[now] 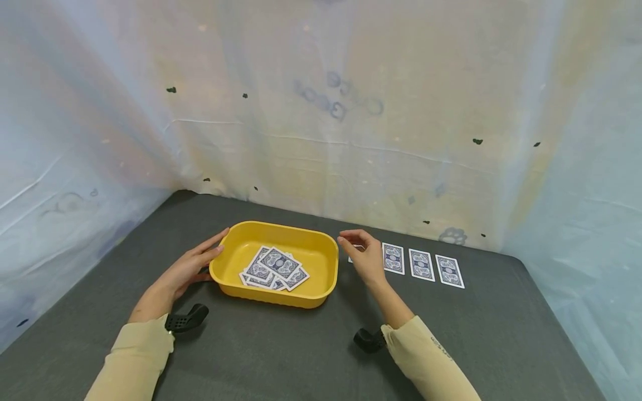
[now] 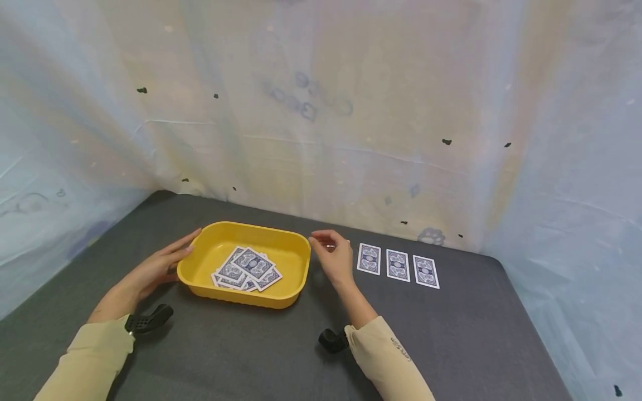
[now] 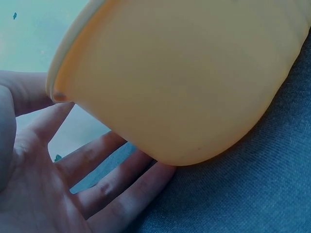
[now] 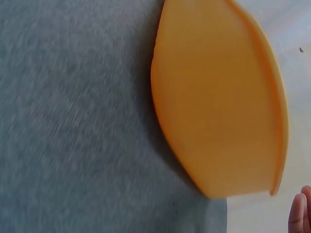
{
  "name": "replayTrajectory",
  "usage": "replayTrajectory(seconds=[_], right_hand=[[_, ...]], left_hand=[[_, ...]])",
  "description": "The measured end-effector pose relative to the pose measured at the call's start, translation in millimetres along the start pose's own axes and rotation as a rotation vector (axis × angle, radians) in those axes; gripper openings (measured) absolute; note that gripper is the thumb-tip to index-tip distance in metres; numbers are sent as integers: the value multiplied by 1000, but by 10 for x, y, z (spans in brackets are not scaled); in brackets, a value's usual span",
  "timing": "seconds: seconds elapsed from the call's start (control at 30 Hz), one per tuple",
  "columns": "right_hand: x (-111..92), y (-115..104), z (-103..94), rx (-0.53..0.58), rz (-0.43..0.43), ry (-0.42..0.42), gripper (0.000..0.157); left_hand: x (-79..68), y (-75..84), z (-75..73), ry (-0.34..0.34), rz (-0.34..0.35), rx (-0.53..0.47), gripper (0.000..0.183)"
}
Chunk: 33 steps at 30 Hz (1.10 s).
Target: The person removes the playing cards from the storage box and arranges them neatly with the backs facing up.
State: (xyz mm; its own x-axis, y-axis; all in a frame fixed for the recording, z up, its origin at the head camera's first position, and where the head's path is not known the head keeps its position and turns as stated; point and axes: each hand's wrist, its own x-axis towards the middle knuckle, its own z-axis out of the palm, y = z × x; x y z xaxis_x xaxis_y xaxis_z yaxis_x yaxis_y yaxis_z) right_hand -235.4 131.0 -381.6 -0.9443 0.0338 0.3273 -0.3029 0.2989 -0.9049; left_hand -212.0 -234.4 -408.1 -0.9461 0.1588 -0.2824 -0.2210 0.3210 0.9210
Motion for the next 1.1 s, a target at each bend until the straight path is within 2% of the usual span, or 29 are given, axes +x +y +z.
replayTrajectory(seconds=[0.33, 0.53, 0.87, 1.1], right_hand=[[56, -226, 279, -65, -7, -162, 22], [63, -325, 438, -165, 50, -271, 27], [59, -398, 658, -255, 141, -426, 35], [51, -392, 795, -346, 212, -501, 44]], left_hand=[[-14, -2, -34, -4, 1, -5, 71], [-19, 1, -24, 1, -5, -6, 69], [-34, 5, -27, -5, -6, -6, 70], [-29, 1, -28, -7, -8, -5, 71]])
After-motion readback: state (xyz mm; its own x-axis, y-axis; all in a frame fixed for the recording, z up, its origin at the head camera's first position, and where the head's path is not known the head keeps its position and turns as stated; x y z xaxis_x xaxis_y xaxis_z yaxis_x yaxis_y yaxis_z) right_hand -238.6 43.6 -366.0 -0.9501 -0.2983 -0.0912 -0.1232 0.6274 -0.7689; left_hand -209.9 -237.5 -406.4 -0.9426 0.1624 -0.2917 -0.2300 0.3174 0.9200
